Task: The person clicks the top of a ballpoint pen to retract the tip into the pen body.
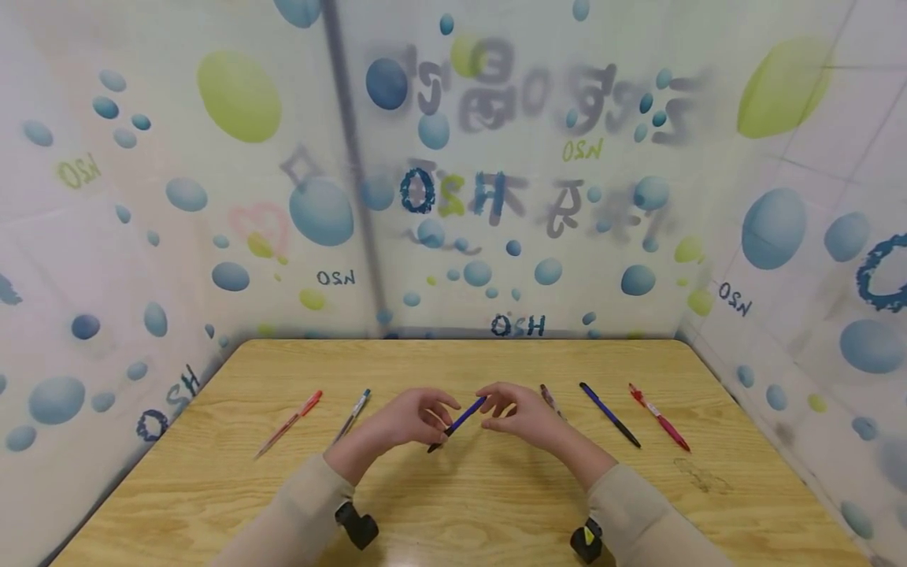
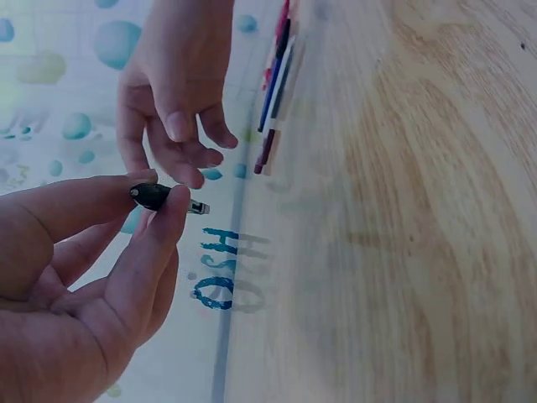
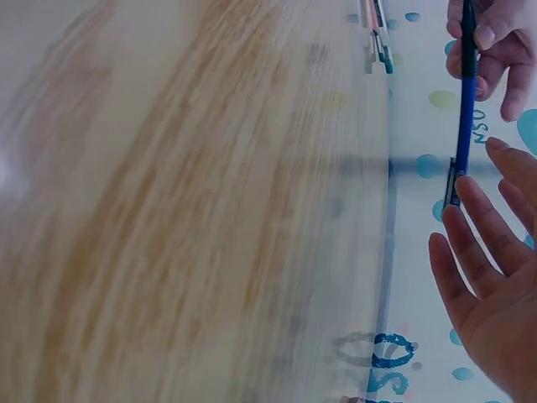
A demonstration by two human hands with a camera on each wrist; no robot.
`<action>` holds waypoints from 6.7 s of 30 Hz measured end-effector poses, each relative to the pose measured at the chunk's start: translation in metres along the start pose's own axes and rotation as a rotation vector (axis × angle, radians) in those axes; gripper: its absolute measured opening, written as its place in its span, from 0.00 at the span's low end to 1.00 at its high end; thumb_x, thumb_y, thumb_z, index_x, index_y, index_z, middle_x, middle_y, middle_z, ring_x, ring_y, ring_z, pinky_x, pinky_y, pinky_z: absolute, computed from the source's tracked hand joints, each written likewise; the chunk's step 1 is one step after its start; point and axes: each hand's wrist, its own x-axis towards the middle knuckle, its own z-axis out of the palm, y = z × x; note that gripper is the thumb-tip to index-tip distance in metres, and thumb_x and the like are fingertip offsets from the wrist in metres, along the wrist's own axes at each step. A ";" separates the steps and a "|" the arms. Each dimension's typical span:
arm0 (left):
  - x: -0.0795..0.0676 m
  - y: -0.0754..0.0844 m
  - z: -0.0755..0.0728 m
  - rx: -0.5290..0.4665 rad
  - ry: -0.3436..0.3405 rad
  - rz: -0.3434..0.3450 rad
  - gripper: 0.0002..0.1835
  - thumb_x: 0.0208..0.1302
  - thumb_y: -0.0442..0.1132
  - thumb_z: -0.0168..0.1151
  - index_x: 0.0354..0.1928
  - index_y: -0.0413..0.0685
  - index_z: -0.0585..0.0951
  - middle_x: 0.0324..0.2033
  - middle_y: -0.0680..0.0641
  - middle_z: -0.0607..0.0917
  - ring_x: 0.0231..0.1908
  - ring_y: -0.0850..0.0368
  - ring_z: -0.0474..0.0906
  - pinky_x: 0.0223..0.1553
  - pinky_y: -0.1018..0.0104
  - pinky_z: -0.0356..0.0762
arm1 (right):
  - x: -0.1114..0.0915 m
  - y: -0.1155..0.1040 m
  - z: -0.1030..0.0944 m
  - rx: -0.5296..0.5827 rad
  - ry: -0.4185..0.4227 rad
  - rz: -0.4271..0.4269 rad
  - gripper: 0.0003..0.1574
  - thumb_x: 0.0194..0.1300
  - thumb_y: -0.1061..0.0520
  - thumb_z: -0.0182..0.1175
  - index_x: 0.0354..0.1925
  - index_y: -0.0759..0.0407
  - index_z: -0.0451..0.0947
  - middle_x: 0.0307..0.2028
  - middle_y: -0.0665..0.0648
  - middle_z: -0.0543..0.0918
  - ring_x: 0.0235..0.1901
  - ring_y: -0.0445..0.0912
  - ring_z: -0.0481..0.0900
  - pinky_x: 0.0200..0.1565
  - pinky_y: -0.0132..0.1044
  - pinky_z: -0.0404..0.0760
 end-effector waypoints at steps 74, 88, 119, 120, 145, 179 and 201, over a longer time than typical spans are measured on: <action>0.002 0.007 0.024 -0.182 0.182 0.146 0.17 0.58 0.29 0.69 0.48 0.45 0.77 0.36 0.48 0.82 0.37 0.53 0.82 0.38 0.58 0.80 | 0.009 -0.059 0.006 0.358 0.351 -0.169 0.27 0.68 0.70 0.57 0.63 0.63 0.66 0.47 0.74 0.78 0.38 0.48 0.83 0.45 0.56 0.80; 0.005 0.013 0.026 -0.273 0.243 0.049 0.09 0.57 0.31 0.72 0.37 0.41 0.80 0.32 0.46 0.83 0.33 0.53 0.81 0.37 0.58 0.83 | 0.009 -0.062 0.007 0.384 0.361 -0.203 0.27 0.67 0.70 0.58 0.63 0.64 0.66 0.46 0.70 0.80 0.40 0.49 0.83 0.44 0.43 0.83; 0.002 0.026 0.016 -0.244 0.269 0.030 0.07 0.54 0.28 0.73 0.32 0.38 0.83 0.29 0.44 0.83 0.31 0.52 0.84 0.33 0.60 0.84 | 0.015 -0.068 0.008 0.459 0.372 -0.254 0.25 0.66 0.71 0.58 0.61 0.62 0.69 0.47 0.79 0.76 0.39 0.47 0.84 0.43 0.48 0.83; 0.002 0.026 0.016 -0.242 0.268 0.031 0.07 0.53 0.28 0.73 0.32 0.38 0.83 0.29 0.44 0.83 0.31 0.52 0.84 0.33 0.60 0.84 | 0.015 -0.068 0.008 0.461 0.375 -0.257 0.26 0.66 0.71 0.58 0.61 0.63 0.69 0.46 0.79 0.76 0.40 0.47 0.84 0.43 0.47 0.83; -0.006 0.032 0.014 -0.230 0.264 0.060 0.07 0.54 0.27 0.72 0.33 0.37 0.83 0.29 0.44 0.83 0.30 0.52 0.84 0.33 0.60 0.84 | 0.013 -0.069 0.012 0.484 0.390 -0.288 0.25 0.67 0.70 0.59 0.61 0.64 0.69 0.45 0.76 0.78 0.39 0.48 0.84 0.42 0.44 0.84; -0.027 0.018 0.002 -0.209 0.216 0.073 0.12 0.57 0.27 0.70 0.42 0.38 0.79 0.30 0.46 0.82 0.32 0.52 0.83 0.36 0.53 0.84 | 0.005 -0.061 -0.003 0.287 0.399 -0.170 0.30 0.65 0.66 0.63 0.63 0.60 0.69 0.46 0.67 0.81 0.40 0.49 0.81 0.42 0.37 0.81; -0.040 -0.021 -0.035 -0.097 0.121 0.084 0.15 0.60 0.22 0.63 0.49 0.37 0.76 0.37 0.40 0.80 0.36 0.46 0.84 0.36 0.55 0.83 | -0.020 -0.024 -0.014 0.114 0.212 -0.037 0.24 0.65 0.62 0.65 0.58 0.62 0.74 0.43 0.62 0.82 0.38 0.50 0.80 0.40 0.36 0.81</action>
